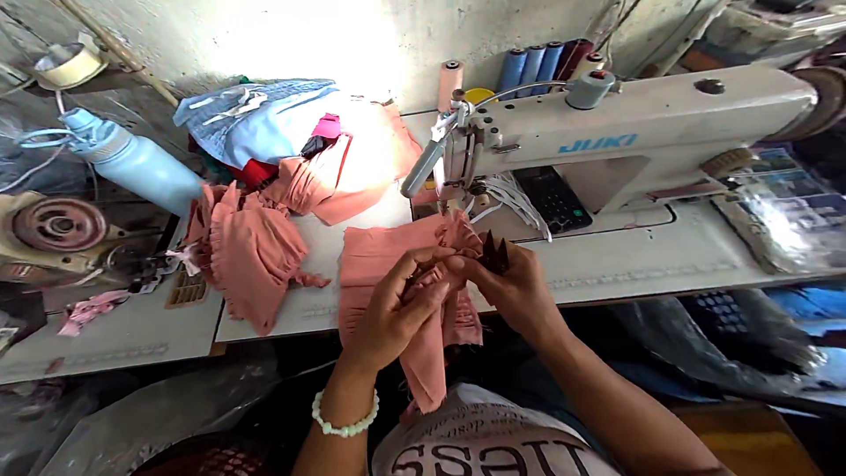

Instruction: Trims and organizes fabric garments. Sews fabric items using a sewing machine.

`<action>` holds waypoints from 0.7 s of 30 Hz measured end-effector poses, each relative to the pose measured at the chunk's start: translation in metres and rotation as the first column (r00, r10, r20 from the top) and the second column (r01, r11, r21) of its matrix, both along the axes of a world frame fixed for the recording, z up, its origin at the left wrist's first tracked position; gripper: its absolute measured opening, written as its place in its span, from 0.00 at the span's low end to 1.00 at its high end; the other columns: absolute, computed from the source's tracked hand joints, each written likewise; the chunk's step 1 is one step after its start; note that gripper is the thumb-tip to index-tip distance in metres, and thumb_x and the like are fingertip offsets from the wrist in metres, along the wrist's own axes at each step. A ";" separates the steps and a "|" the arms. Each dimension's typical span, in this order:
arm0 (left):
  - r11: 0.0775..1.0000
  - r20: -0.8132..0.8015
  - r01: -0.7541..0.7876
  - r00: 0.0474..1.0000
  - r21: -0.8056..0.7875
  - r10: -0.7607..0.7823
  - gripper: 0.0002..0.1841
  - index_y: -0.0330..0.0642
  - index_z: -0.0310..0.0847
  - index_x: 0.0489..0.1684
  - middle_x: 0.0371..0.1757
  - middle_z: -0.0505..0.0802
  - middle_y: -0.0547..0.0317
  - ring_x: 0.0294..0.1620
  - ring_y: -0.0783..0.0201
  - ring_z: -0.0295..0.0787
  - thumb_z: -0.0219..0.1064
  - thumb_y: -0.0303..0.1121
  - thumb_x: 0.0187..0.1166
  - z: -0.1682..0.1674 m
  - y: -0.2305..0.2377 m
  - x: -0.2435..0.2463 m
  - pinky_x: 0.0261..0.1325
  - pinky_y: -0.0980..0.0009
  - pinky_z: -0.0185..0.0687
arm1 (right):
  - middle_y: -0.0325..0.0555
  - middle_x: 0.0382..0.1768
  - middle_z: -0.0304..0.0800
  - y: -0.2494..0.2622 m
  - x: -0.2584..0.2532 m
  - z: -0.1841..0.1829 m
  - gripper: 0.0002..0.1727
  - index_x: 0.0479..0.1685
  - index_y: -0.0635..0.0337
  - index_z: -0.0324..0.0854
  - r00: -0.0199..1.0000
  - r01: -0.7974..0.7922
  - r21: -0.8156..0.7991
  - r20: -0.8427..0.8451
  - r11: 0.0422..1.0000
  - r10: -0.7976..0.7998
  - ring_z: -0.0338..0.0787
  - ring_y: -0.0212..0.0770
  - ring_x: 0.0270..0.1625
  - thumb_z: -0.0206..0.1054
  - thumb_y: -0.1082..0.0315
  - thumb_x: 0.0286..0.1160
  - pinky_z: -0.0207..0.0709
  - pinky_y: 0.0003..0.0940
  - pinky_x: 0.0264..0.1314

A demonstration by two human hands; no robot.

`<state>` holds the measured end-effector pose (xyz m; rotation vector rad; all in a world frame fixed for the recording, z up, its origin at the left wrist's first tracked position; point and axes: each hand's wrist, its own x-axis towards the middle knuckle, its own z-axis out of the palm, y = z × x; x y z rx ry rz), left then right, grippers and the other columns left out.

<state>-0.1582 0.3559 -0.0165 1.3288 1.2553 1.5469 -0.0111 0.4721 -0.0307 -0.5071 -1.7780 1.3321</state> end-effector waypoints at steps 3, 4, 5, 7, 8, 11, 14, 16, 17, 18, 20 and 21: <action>0.992 0.153 0.096 0.985 -0.082 -0.082 0.17 0.41 0.76 0.63 0.50 0.89 0.71 0.47 0.80 0.86 0.66 0.39 0.83 -0.001 0.006 0.002 0.53 0.80 0.84 | 0.21 0.20 0.80 0.004 0.010 0.003 0.05 0.35 0.55 0.83 1.000 0.013 -0.015 0.021 1.000 -0.012 0.73 0.12 0.18 0.69 0.66 0.77 0.68 0.09 0.21; 0.986 0.199 0.119 0.975 -0.115 -0.094 0.21 0.44 0.76 0.61 0.50 0.89 0.72 0.49 0.79 0.86 0.66 0.50 0.83 -0.001 0.007 0.002 0.55 0.78 0.84 | 0.21 0.20 0.79 0.005 0.013 0.004 0.06 0.35 0.56 0.83 0.999 0.007 -0.007 0.049 1.000 -0.007 0.72 0.12 0.18 0.67 0.66 0.79 0.68 0.09 0.21; 0.981 0.242 0.119 0.967 -0.151 -0.080 0.25 0.46 0.76 0.60 0.49 0.89 0.71 0.50 0.77 0.88 0.63 0.58 0.82 -0.001 0.009 0.004 0.55 0.75 0.86 | 0.22 0.20 0.79 0.006 0.016 0.006 0.06 0.35 0.57 0.83 0.997 0.000 0.010 0.074 1.000 0.000 0.73 0.11 0.18 0.66 0.67 0.80 0.69 0.08 0.22; 0.977 0.256 0.032 0.966 -0.211 0.023 0.24 0.44 0.70 0.63 0.50 0.89 0.68 0.50 0.74 0.90 0.59 0.56 0.86 -0.001 0.016 0.012 0.56 0.71 0.89 | 0.25 0.23 0.82 0.004 0.019 0.007 0.08 0.38 0.61 0.86 0.993 -0.039 0.059 0.116 0.997 0.032 0.75 0.11 0.23 0.65 0.68 0.80 0.71 0.08 0.27; 0.973 0.230 -0.047 0.968 -0.227 0.100 0.17 0.42 0.69 0.61 0.47 0.89 0.67 0.48 0.73 0.90 0.59 0.46 0.88 -0.001 0.020 0.017 0.54 0.70 0.90 | 0.26 0.24 0.82 0.003 0.020 0.007 0.09 0.38 0.62 0.87 0.990 -0.058 0.085 0.132 0.995 0.046 0.76 0.11 0.24 0.65 0.67 0.80 0.71 0.08 0.28; 0.953 0.145 -0.217 0.957 -0.210 0.250 0.10 0.39 0.73 0.56 0.42 0.90 0.65 0.43 0.75 0.90 0.64 0.27 0.82 -0.002 0.025 0.021 0.49 0.74 0.90 | 0.26 0.24 0.83 0.001 0.022 0.004 0.09 0.41 0.64 0.87 0.990 -0.089 0.041 0.109 0.995 0.084 0.76 0.11 0.21 0.64 0.67 0.82 0.73 0.09 0.25; 0.926 0.106 -0.303 0.937 -0.225 0.332 0.08 0.37 0.81 0.53 0.38 0.91 0.66 0.41 0.76 0.89 0.61 0.24 0.81 -0.005 0.021 0.010 0.49 0.75 0.87 | 0.22 0.21 0.82 0.012 0.032 0.003 0.05 0.40 0.58 0.85 0.999 0.010 -0.065 0.040 0.998 -0.008 0.76 0.14 0.18 0.64 0.69 0.80 0.73 0.13 0.20; 0.895 0.150 -0.358 0.902 -0.267 0.405 0.10 0.40 0.79 0.54 0.36 0.90 0.67 0.37 0.75 0.88 0.56 0.25 0.82 -0.005 0.015 -0.001 0.45 0.74 0.88 | 0.21 0.19 0.82 0.026 0.048 0.002 0.03 0.40 0.52 0.83 0.990 0.139 -0.091 0.019 0.986 -0.138 0.77 0.16 0.16 0.64 0.68 0.81 0.75 0.16 0.19; 0.886 0.192 -0.376 0.881 -0.270 0.432 0.11 0.41 0.79 0.55 0.37 0.91 0.67 0.37 0.75 0.89 0.54 0.24 0.82 -0.006 0.012 -0.008 0.45 0.73 0.89 | 0.20 0.19 0.83 0.034 0.057 0.001 0.03 0.40 0.50 0.82 0.978 0.208 -0.114 0.006 0.971 -0.209 0.77 0.17 0.16 0.64 0.69 0.80 0.75 0.16 0.19; 0.885 0.243 -0.384 0.862 -0.262 0.446 0.12 0.42 0.78 0.55 0.38 0.92 0.67 0.38 0.74 0.91 0.52 0.23 0.83 -0.007 0.008 -0.014 0.44 0.73 0.91 | 0.20 0.18 0.83 0.040 0.066 0.000 0.04 0.40 0.48 0.81 0.962 0.270 -0.147 -0.004 0.952 -0.273 0.77 0.18 0.14 0.63 0.70 0.79 0.75 0.17 0.18; 0.885 0.340 -0.390 0.821 -0.253 0.459 0.12 0.42 0.75 0.54 0.38 0.94 0.62 0.37 0.69 0.94 0.49 0.19 0.82 -0.011 0.003 -0.022 0.43 0.70 0.93 | 0.22 0.19 0.84 0.049 0.080 -0.004 0.06 0.43 0.48 0.80 0.932 0.354 -0.224 0.001 0.908 -0.363 0.75 0.20 0.12 0.62 0.72 0.78 0.74 0.16 0.15; 0.887 0.379 -0.387 0.804 -0.250 0.458 0.13 0.40 0.74 0.55 0.39 0.95 0.60 0.37 0.67 0.95 0.50 0.17 0.80 -0.015 0.000 -0.023 0.45 0.67 0.94 | 0.24 0.21 0.85 0.050 0.085 -0.009 0.07 0.45 0.50 0.79 0.923 0.375 -0.262 0.019 0.889 -0.384 0.75 0.21 0.12 0.62 0.73 0.77 0.74 0.16 0.14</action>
